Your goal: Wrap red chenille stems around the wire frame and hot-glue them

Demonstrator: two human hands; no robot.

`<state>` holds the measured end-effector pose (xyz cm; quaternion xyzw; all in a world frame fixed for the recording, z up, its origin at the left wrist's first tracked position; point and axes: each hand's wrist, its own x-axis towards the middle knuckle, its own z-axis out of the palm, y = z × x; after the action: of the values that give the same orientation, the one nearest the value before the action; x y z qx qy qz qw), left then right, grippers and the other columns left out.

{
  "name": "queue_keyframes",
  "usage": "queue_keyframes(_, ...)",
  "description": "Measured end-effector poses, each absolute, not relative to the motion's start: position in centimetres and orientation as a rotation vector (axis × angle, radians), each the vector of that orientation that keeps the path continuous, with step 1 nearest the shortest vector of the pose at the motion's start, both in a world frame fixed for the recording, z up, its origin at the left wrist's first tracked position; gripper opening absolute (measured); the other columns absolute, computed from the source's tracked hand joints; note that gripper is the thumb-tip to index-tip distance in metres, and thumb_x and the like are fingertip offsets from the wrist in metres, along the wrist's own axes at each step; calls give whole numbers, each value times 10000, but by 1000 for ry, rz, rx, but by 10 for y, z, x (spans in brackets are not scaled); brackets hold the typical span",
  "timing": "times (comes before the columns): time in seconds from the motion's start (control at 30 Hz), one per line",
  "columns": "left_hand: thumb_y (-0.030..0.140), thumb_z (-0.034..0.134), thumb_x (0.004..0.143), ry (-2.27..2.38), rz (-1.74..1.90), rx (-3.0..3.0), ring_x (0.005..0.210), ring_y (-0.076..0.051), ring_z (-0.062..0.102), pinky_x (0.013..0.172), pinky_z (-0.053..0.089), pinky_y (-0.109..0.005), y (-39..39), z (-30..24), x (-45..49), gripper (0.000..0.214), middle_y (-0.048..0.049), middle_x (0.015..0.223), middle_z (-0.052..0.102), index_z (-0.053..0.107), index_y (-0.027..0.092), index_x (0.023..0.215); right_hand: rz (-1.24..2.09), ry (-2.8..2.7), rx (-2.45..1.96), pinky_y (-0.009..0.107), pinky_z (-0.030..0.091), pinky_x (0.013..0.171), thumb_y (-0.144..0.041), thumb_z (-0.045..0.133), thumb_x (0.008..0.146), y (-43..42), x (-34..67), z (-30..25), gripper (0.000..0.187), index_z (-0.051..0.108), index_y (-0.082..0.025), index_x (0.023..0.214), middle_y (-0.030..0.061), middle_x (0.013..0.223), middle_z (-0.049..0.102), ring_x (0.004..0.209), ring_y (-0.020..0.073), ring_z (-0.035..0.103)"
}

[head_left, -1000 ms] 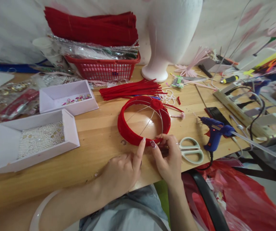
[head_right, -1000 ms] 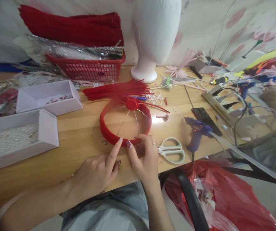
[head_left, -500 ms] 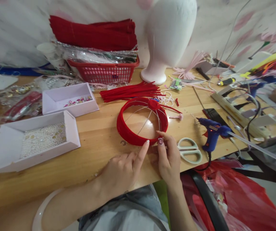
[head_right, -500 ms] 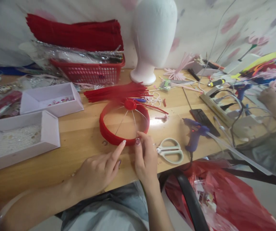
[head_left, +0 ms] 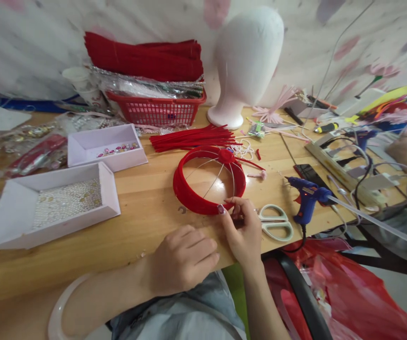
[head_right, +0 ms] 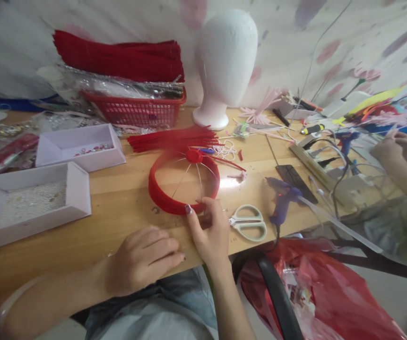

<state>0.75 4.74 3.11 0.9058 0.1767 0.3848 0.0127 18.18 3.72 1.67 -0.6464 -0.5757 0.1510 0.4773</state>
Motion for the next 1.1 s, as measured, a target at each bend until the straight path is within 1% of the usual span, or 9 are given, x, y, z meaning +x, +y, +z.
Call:
queue_keyframes(0.1, 109, 555, 952, 430, 1177, 2816, 805, -150, 599, 813, 444, -317, 48, 28, 10, 224, 13, 819, 711, 658, 177, 765, 372, -1389, -1592, 255, 420, 553, -390, 639, 900, 38, 181, 16, 196, 620, -206, 965, -27, 737, 523, 614, 122, 474)
queue_keyframes(0.17, 139, 555, 966, 377, 1126, 2822, 823, -151, 590, 856, 428, -321, 49, 26, 11, 209, 16, 830, 711, 665, 175, 792, 373, -1391, -1594, 252, 424, 554, -387, 639, 903, 38, 181, 16, 193, 623, -206, 967, -27, 742, 525, 614, 119, 477)
queue_keyframes(0.3, 224, 542, 990, 307, 996, 2855, 748, -163, 548, 850, 415, -338, 48, 22, 11, 242, 16, 732, 657, 671, 180, 790, 381, -1377, -1595, 242, 417, 540, -382, 645, 901, 38, 181, 15, 185, 618, -205, 948, -25, 764, 536, 597, 106, 470)
queue_keyframes(0.57, 236, 601, 952, 305, 946, 2874, 695, -166, 503, 816, 413, -338, 50, 23, 10, 271, 8, 676, 590, 619, 175, 689, 397, -1357, -1597, 230, 417, 530, -369, 660, 887, 40, 180, 15, 171, 613, -208, 918, -31, 749, 532, 595, 102, 475)
queue_keyframes(0.77, 485, 583, 943, 315, 1022, 2855, 606, -157, 439, 732, 433, -332, 49, 23, 10, 459, 7, 589, 536, 583, 178, 601, 391, -1362, -1617, 229, 410, 524, -378, 656, 892, 39, 181, 14, 181, 614, -204, 920, -36, 733, 514, 579, 98, 468)
queue_keyframes(0.9, 473, 638, 914, 413, 1124, 2789, 672, -163, 512, 834, 443, -346, 49, 23, 9, 467, 9, 585, 583, 581, 181, 555, 377, -1369, -1628, 234, 406, 529, -382, 656, 895, 39, 182, 13, 182, 624, -205, 926, -43, 707, 492, 575, 103, 461)
queue_keyframes(0.97, 402, 657, 923, 512, 1165, 2740, 797, -174, 585, 908, 417, -350, 51, 26, 9, 375, 1, 711, 689, 628, 181, 622, 377, -1363, -1636, 236, 398, 521, -390, 656, 894, 39, 182, 12, 190, 627, -205, 926, -44, 696, 489, 570, 105, 457)
queue_keyframes(1.03, 279, 574, 987, 574, 1199, 2679, 910, -162, 625, 969, 371, -346, 52, 31, 7, 213, -6, 902, 764, 700, 179, 848, 387, -1360, -1633, 236, 399, 521, -390, 657, 891, 39, 182, 12, 191, 630, -205, 927, -45, 692, 492, 567, 104, 459)
queue_keyframes(1.1, 180, 424, 1041, 583, 1227, 2620, 935, -133, 645, 993, 327, -341, 54, 35, 6, 256, -11, 1001, 780, 673, 156, 1100, 398, -1358, -1623, 235, 405, 525, -384, 659, 888, 39, 182, 12, 185, 631, -206, 930, -47, 691, 495, 567, 103, 464)
